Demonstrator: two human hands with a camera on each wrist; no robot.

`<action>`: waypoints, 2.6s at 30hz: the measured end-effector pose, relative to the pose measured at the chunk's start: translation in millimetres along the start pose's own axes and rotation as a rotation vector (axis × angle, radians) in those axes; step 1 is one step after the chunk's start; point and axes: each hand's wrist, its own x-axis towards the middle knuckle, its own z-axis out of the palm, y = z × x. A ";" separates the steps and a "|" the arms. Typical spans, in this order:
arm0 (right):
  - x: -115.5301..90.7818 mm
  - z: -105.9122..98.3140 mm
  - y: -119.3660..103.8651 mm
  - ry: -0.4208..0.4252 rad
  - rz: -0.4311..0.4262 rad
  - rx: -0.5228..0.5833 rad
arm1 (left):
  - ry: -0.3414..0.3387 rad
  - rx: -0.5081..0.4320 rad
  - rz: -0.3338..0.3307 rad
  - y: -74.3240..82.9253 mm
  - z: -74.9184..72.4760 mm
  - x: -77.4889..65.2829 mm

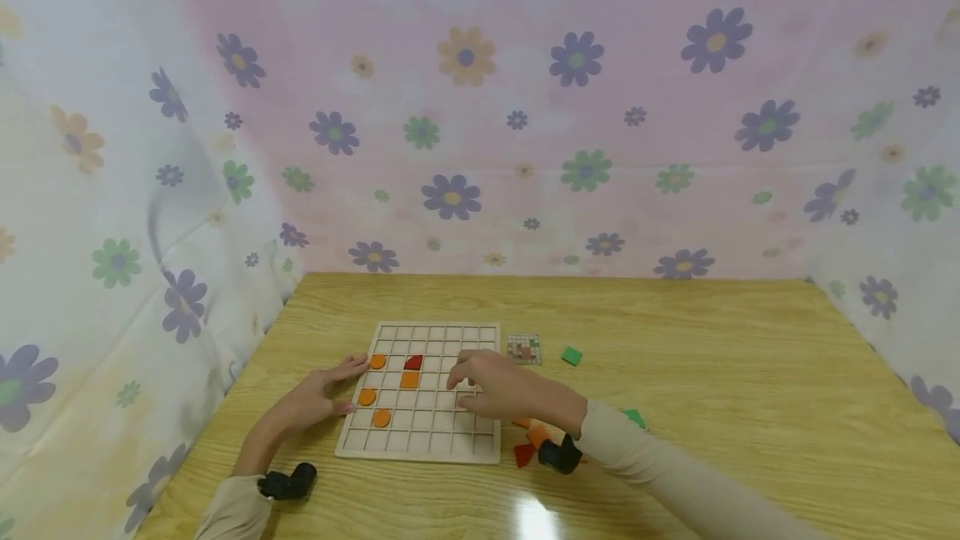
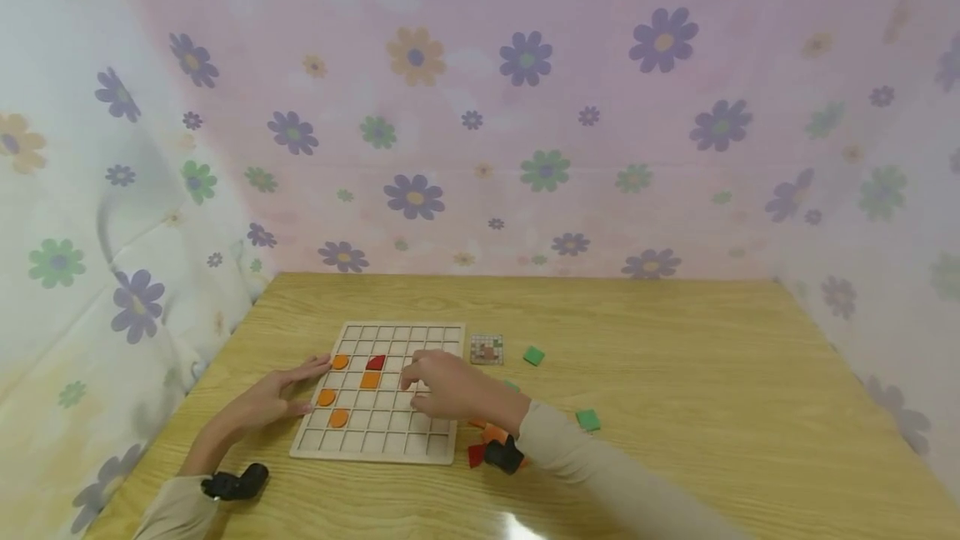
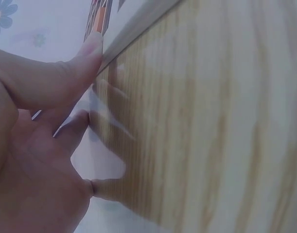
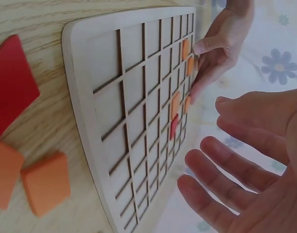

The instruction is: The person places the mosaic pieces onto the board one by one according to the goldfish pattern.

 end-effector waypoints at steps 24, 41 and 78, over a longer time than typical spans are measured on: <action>-82.6 -60.6 10.2 0.004 0.014 -0.045 | 0.003 0.008 -0.034 6.9 0.1 0.1; -133.7 -52.1 41.9 0.020 0.120 0.045 | 0.012 0.000 -0.045 5.8 0.5 -0.6; -137.4 -5.6 77.6 0.270 0.110 0.040 | 0.024 0.003 -0.068 2.1 1.7 0.9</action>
